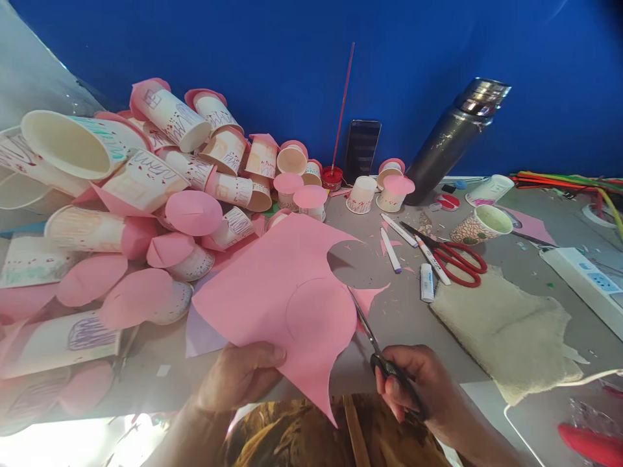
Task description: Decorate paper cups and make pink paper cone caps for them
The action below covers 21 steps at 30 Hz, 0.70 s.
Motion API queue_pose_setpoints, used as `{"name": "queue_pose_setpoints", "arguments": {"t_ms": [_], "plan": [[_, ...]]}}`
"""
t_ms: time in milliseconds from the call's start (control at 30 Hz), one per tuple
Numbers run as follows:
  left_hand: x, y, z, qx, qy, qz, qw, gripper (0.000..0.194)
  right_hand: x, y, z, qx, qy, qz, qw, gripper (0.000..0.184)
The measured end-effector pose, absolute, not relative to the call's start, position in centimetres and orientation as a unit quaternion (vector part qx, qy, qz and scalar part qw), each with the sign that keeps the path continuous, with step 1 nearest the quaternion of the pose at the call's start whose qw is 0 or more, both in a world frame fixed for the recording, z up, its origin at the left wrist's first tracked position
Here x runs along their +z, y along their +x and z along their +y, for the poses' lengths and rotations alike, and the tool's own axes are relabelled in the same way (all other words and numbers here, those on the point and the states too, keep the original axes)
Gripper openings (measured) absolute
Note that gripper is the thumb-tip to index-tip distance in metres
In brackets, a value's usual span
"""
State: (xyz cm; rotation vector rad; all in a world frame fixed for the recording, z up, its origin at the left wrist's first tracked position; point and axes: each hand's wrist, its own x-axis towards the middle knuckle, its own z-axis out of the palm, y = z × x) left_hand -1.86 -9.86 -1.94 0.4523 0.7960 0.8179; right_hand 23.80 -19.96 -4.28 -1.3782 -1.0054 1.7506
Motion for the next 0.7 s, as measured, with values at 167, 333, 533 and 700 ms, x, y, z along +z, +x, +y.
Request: {"name": "queue_pose_setpoints", "arguments": {"t_ms": [167,333,533,700], "plan": [[-1.45,-1.87,-9.69,0.379,0.216,0.387,0.812,0.049,-4.03,23.68,-19.95,0.681,-0.531,-0.377,0.334,0.063],[-1.16,-1.68,-9.58,0.392,0.196,0.38,0.815,0.059,-4.15,23.8,-20.08,0.68,-0.533,-0.38,0.331,0.061],[-1.27,-1.96,-9.59,0.379,0.193,0.379,0.822,0.06,-4.26,23.88,-20.24,0.676,-0.531,-0.387,0.333,0.063],[-1.48,-2.45,-9.33,0.374,0.215,0.368,0.824,0.058,-4.62,24.08,-20.33,0.683,-0.525,-0.383,0.333,0.064]]}}
